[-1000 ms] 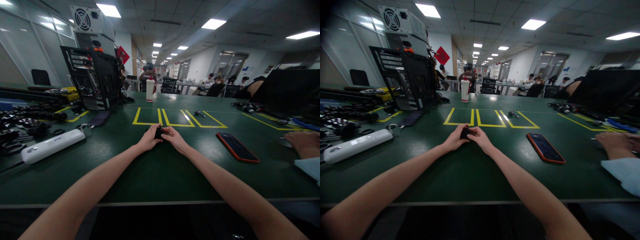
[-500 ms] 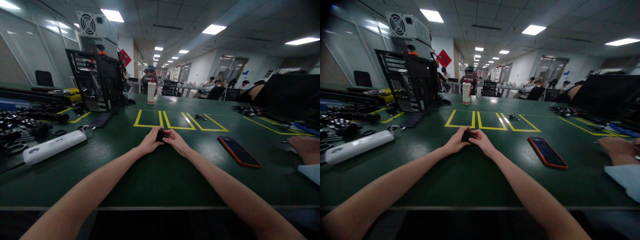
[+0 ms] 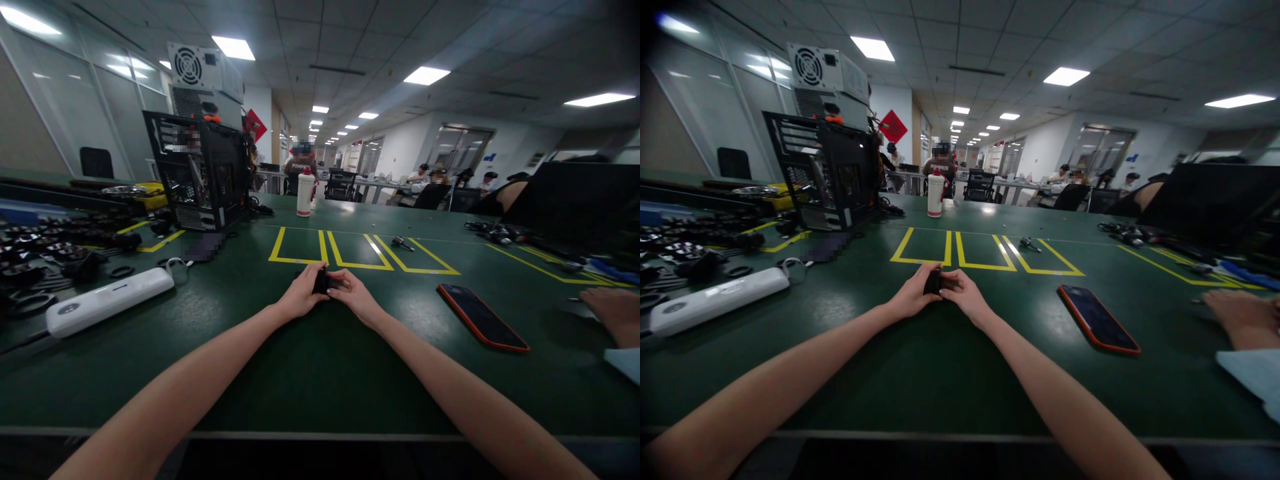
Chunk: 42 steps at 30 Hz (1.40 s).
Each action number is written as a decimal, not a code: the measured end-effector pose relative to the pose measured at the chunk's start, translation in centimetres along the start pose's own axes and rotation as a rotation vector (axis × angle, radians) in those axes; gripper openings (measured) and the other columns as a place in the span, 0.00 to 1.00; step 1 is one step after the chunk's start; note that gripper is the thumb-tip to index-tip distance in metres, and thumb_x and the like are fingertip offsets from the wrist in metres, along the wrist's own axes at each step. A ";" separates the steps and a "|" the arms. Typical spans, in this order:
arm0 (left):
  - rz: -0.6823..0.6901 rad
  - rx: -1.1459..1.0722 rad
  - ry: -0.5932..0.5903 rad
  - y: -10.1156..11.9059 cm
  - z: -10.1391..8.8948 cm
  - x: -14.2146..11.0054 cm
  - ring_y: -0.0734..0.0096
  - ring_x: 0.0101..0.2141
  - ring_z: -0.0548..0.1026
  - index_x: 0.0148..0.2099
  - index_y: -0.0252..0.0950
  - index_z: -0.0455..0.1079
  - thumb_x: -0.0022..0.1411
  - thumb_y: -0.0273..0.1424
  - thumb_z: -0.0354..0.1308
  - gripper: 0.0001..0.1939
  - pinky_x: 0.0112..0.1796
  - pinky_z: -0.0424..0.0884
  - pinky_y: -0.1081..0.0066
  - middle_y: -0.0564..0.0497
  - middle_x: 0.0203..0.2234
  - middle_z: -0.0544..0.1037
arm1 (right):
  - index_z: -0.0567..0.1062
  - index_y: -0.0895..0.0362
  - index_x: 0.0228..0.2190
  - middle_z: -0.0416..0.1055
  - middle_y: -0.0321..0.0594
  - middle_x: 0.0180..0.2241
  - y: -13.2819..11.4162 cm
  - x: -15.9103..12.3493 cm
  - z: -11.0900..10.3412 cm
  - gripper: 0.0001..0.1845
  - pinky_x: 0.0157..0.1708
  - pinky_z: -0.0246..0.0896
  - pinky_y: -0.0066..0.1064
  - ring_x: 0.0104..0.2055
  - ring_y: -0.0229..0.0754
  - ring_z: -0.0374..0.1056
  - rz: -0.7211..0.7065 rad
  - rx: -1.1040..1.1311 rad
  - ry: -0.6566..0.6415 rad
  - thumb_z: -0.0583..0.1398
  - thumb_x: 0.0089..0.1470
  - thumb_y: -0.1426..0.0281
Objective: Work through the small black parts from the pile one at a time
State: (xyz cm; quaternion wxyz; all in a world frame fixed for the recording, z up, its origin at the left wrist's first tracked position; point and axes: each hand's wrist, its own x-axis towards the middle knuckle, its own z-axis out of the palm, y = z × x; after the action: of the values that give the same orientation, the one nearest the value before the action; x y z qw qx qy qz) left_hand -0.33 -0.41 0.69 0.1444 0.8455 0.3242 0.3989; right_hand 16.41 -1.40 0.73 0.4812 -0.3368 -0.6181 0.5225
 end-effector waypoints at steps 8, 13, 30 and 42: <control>-0.048 -0.024 -0.002 0.2 0.0 0.0 0.58 0.52 0.59 0.56 0.39 0.47 0.49 0.26 0.59 0.35 0.51 0.58 0.55 0.44 0.52 0.58 | 0.67 0.51 0.40 0.66 0.38 0.38 0.0 0.4 0.1 0.19 0.42 0.60 0.38 0.42 0.41 0.64 0.070 -0.050 0.081 0.60 0.43 0.64; -0.022 -0.024 -0.011 0.4 -0.2 0.0 0.58 0.53 0.58 0.56 0.37 0.48 0.49 0.26 0.59 0.34 0.52 0.57 0.56 0.43 0.51 0.59 | 0.68 0.54 0.38 0.66 0.39 0.41 0.2 0.4 -0.3 0.19 0.47 0.57 0.38 0.43 0.40 0.64 0.037 -0.045 0.014 0.62 0.41 0.68; -0.010 -0.013 -0.011 0.3 -0.1 0.0 0.59 0.53 0.58 0.56 0.38 0.47 0.49 0.26 0.58 0.34 0.51 0.57 0.57 0.44 0.51 0.59 | 0.67 0.54 0.35 0.67 0.37 0.42 0.0 0.0 0.1 0.17 0.48 0.56 0.37 0.46 0.40 0.64 -0.046 -0.008 0.002 0.63 0.38 0.70; -0.038 -0.022 -0.012 0.3 -0.1 0.1 0.58 0.52 0.59 0.56 0.38 0.48 0.48 0.27 0.59 0.34 0.50 0.59 0.56 0.43 0.51 0.59 | 0.68 0.53 0.39 0.66 0.39 0.43 0.3 0.5 -0.2 0.18 0.45 0.59 0.38 0.43 0.41 0.64 0.044 -0.058 0.051 0.60 0.43 0.65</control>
State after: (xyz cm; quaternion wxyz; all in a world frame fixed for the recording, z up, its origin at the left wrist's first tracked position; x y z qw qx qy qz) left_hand -0.21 -0.57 0.92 0.1634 0.8399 0.3351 0.3946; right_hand 16.42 -0.84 0.50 0.4752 -0.3772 -0.6130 0.5060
